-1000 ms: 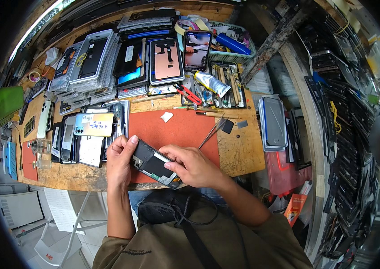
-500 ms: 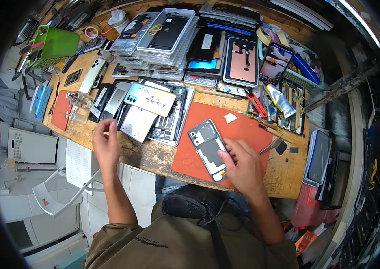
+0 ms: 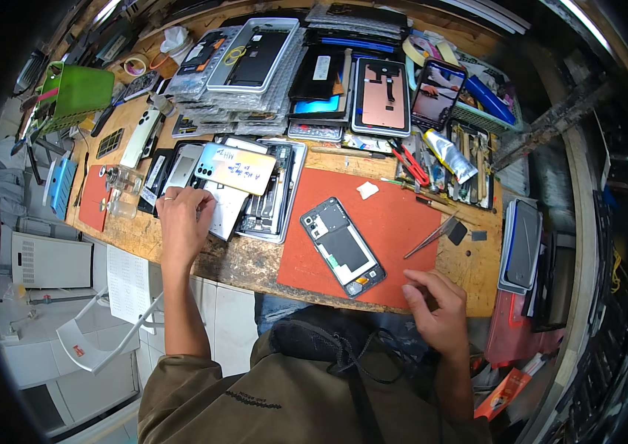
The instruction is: The person disassembles a black Oppo smartphone by prying open the back cover and removing internal components. They use a metal prying tool and a screwdriver to separate the back cover, disconnect ribbon cables, and remove the battery and other parts.
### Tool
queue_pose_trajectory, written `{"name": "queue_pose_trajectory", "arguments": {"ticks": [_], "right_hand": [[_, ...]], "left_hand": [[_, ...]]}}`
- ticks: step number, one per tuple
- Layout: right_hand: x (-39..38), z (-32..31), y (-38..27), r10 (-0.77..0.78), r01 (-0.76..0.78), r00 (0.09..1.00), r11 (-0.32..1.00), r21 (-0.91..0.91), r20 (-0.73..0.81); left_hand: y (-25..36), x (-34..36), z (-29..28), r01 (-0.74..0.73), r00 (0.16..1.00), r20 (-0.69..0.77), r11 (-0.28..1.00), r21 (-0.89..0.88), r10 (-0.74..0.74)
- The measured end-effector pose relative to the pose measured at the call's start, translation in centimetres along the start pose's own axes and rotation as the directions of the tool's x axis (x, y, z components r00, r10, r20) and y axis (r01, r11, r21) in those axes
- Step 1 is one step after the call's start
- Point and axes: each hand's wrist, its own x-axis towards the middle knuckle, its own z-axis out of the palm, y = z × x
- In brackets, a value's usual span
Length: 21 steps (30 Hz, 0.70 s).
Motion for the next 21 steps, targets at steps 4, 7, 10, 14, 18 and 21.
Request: {"name": "queue_pose_trajectory", "arguments": {"ticks": [4,7,10,14,18,21], "right_hand": [[1.0,1.6,-0.8,-0.011,0.011,1.0,1.0,0.004,0.018],[3.0,3.8,-1.8,-0.134,0.138,0.99,0.98,-0.143,0.039],[5.0,6.1,-3.3,-0.339,0.359,0.933,0.881,-0.308,0.119],[6.6,7.4,-3.5,-0.385,0.426,0.902,0.868,-0.256,0.196],[7.7,7.9,-3.8,-0.401,0.445,0.89,0.868,-0.22,0.215],[7.5,8.1,-3.7,-0.401,0.438,0.898,0.849,-0.295,0.179]], "left_hand": [[0.4,1.3,0.1,0.08,0.997,-0.002,0.997,-0.02,-0.08],[1.4,2.2,1.6,0.154,0.987,-0.04,0.982,-0.106,-0.159],[2.2,2.6,2.3,0.189,0.978,-0.045,0.961,-0.202,-0.201],[1.4,2.6,3.4,0.138,0.966,-0.128,0.864,-0.484,-0.226],[1.6,2.4,2.4,0.201,0.933,-0.151,0.822,-0.533,-0.326],[1.8,2.1,2.2,0.235,0.955,-0.12,0.937,-0.26,-0.272]]}}
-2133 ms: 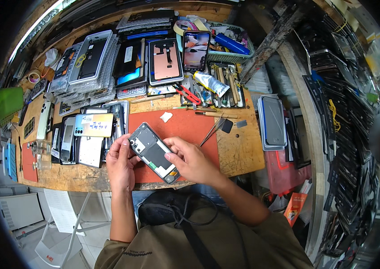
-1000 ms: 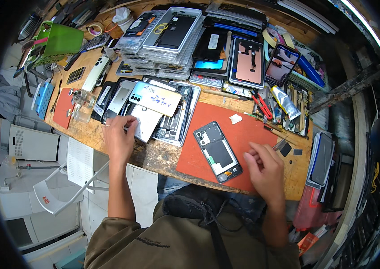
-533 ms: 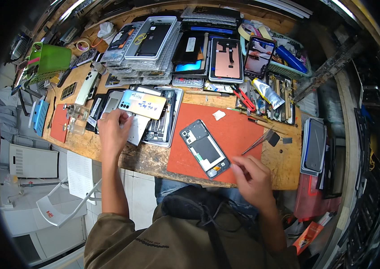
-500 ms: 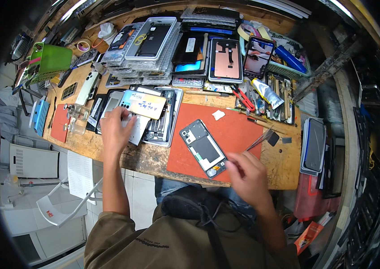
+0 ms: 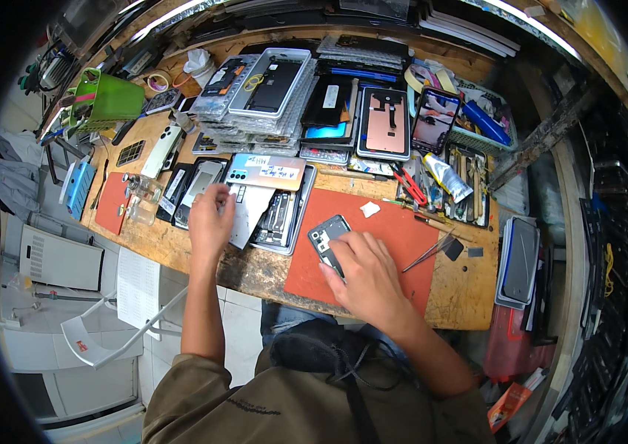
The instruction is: The person disassembles a black Oppo smartphone by prying open the back cover and removing internal components. They use a metal prying tool and a screwdriver to separate the back cover, disconnect ribbon cables, and remove the battery and other parts.
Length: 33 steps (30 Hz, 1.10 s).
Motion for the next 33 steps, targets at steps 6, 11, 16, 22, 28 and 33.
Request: {"name": "queue_pose_trajectory", "arguments": {"ticks": [6,11,16,22,28,33], "right_hand": [[-1.6,0.3,-1.2,0.211,-0.173,0.975,0.921,-0.348,0.074],[-0.8,-0.1,-1.6,0.282,-0.237,0.951,0.929,-0.283,0.128],[-0.4,-1.6,-0.7,0.262,-0.235,0.955,0.954,-0.186,0.137],[0.5,-3.6,2.6,0.381,-0.363,0.911,0.922,-0.131,0.158],[-1.7,-4.1,3.7,0.38,-0.412,0.894,0.486,0.77,0.238],[-3.3,-3.7,3.2,0.255,-0.331,0.902,-0.106,0.938,0.348]], "left_hand": [[-0.3,0.3,0.9,-0.015,0.997,0.079,0.97,0.244,-0.004],[-0.4,0.6,0.0,-0.018,0.984,0.179,0.985,0.173,-0.014],[1.1,-0.5,-1.9,0.188,0.971,0.185,0.961,-0.201,-0.151],[3.8,-4.3,-1.1,0.309,0.947,0.295,0.603,-0.736,-0.125],[9.9,-6.7,1.3,0.527,0.849,0.522,0.071,-0.847,-0.08],[14.0,-6.8,-0.2,0.453,0.89,0.456,-0.087,-0.887,-0.009]]}}
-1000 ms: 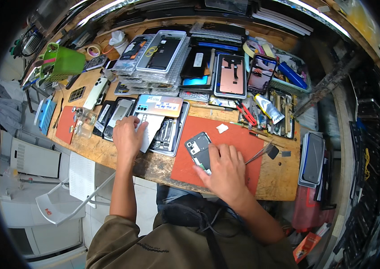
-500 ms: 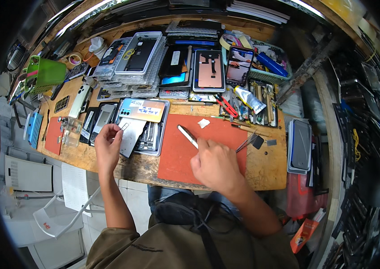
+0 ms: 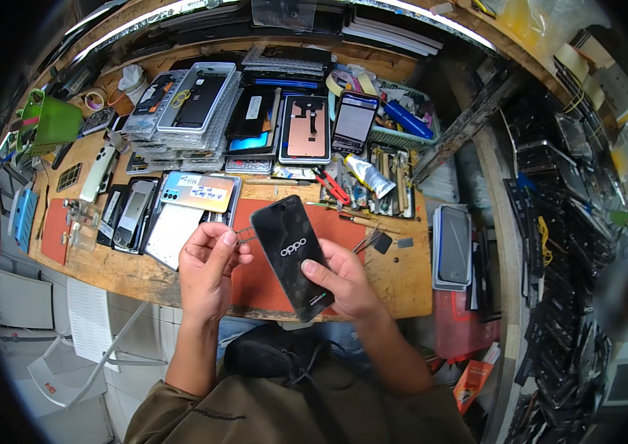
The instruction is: The person disassembles a black Oppo smartphone by prying open the back cover and removing internal components. They use a metal prying tool and a screwdriver to separate the back cover, disconnect ribbon cables, and remove the battery and other parts.
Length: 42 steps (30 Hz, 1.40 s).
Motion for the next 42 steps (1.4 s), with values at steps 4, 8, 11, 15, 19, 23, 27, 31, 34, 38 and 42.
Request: {"name": "queue_pose_trajectory", "arguments": {"ticks": [4,8,11,15,19,23,27,31,34,38,42], "right_hand": [[-0.3,0.8,-0.2,0.02,-0.023,1.0,0.993,0.116,0.023],[-0.3,0.9,0.0,0.04,-0.041,0.999,0.991,0.126,0.006],[-0.2,1.1,0.0,0.046,-0.045,0.999,0.99,0.131,0.0],[-0.2,1.1,0.2,0.026,-0.025,1.0,0.991,0.132,-0.004],[-0.2,1.3,0.2,0.031,-0.028,0.999,0.995,0.096,-0.035],[-0.1,1.3,0.3,0.03,-0.028,0.999,0.997,0.068,-0.031],[-0.6,2.1,-0.1,-0.015,-0.01,0.993,0.977,-0.214,-0.115],[-0.7,2.9,-0.1,-0.122,0.069,0.986,0.922,-0.382,-0.115],[-0.5,2.8,0.3,-0.162,0.091,0.979,0.89,-0.447,-0.123],[-0.7,2.5,0.8,-0.162,0.099,0.98,0.901,-0.421,-0.114],[-0.9,1.8,0.9,-0.16,0.101,0.982,0.888,-0.448,-0.096]], "left_hand": [[1.2,-0.6,0.9,-0.072,0.997,-0.039,0.996,0.046,0.074],[1.4,-1.1,0.8,-0.075,0.996,-0.039,0.995,0.069,0.078],[1.2,-1.3,0.4,-0.054,0.998,-0.015,0.997,0.063,0.055],[1.1,-1.4,0.0,-0.059,0.998,-0.027,0.997,0.044,0.06],[1.2,-1.5,-0.1,-0.057,0.998,-0.027,0.998,0.024,0.058],[1.0,-1.5,0.0,-0.067,0.998,-0.012,0.998,0.013,0.067],[1.0,-1.7,-0.2,-0.071,0.997,-0.013,0.997,0.013,0.071],[0.3,-1.3,-0.5,-0.063,0.996,-0.056,0.996,0.064,0.067],[-0.3,-1.3,-0.3,-0.048,0.996,-0.08,0.998,0.027,0.05],[-1.3,-1.2,-0.4,-0.077,0.994,-0.079,0.996,0.035,0.079],[-1.2,-1.2,-0.5,-0.043,0.998,-0.048,0.997,0.064,0.046]]}}
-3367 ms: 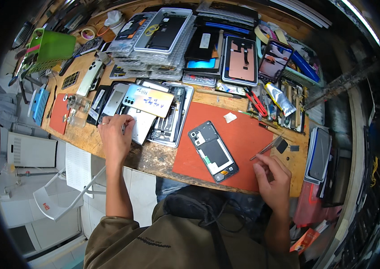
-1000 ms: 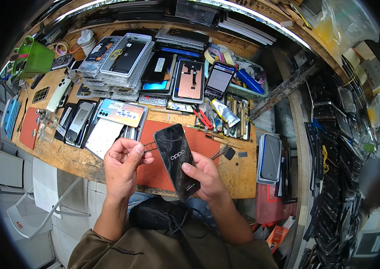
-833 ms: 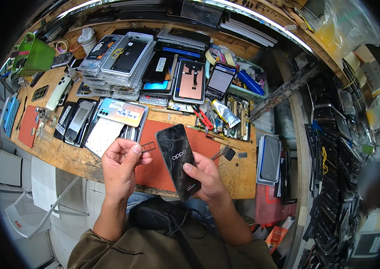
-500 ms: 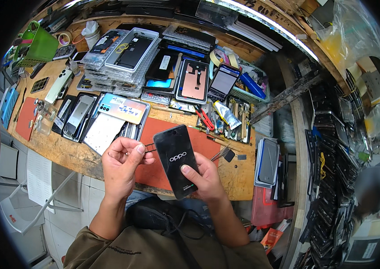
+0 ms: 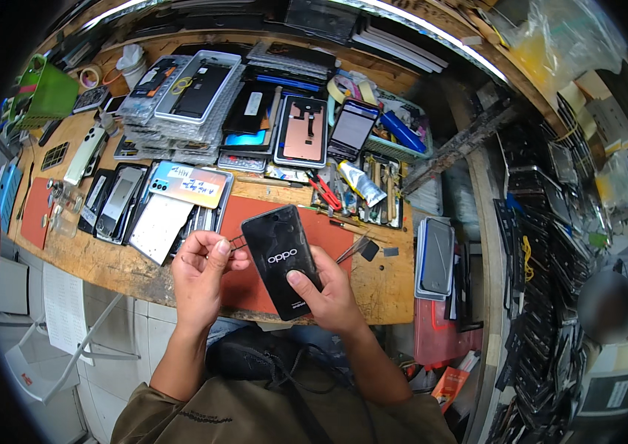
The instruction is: The person disassembles a black Oppo smartphone by prying open the back cover and removing internal components. They use a metal prying tool and a screwdriver to separate the back cover, disconnect ribbon cables, and remove the battery and other parts.
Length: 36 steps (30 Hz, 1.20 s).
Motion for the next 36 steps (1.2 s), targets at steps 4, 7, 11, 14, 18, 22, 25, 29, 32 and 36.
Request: {"name": "queue_pose_trajectory", "arguments": {"ticks": [4,7,11,14,18,22,25,29,32,36], "right_hand": [[-0.4,0.5,-0.5,-0.016,0.016,0.999,1.0,-0.004,-0.03],[-0.5,1.0,-0.5,-0.05,0.055,0.995,0.997,0.052,-0.09],[-0.2,0.2,-0.4,0.038,-0.004,0.994,0.948,0.317,-0.103],[-0.2,-0.3,-0.1,0.079,-0.054,0.996,0.874,0.482,-0.034],[-0.4,-0.4,0.2,0.112,-0.099,0.994,0.842,0.53,0.008],[-0.4,-0.4,0.2,0.115,-0.111,0.993,0.842,0.528,0.026],[-0.4,-0.3,0.0,0.123,-0.123,0.992,0.845,0.521,0.034],[-0.4,0.0,0.0,0.116,-0.118,0.993,0.868,0.483,0.033],[-0.5,0.1,-0.1,0.109,-0.106,0.994,0.9,0.424,0.017],[-0.8,0.4,-0.8,0.086,-0.082,0.996,0.975,0.206,-0.011]], "left_hand": [[-0.2,-0.1,-0.2,0.002,0.999,0.033,1.0,0.024,-0.003],[-0.4,-0.1,-1.0,-0.03,0.997,0.068,1.0,0.004,0.029],[0.9,-0.1,-0.5,-0.164,0.985,0.092,0.964,0.211,0.147],[1.3,-0.4,0.3,-0.197,0.978,0.118,0.943,0.268,0.171],[1.5,-0.5,0.6,-0.232,0.967,0.166,0.936,0.265,0.193],[1.4,-0.6,0.9,-0.255,0.962,0.165,0.933,0.253,0.218],[1.4,-0.6,0.9,-0.256,0.962,0.166,0.933,0.252,0.219],[1.4,-0.5,0.6,-0.244,0.964,0.178,0.927,0.286,0.199],[1.4,-0.6,0.5,-0.219,0.97,0.166,0.932,0.29,0.176],[2.0,-0.5,0.3,-0.201,0.972,0.176,0.933,0.297,0.153]]}}
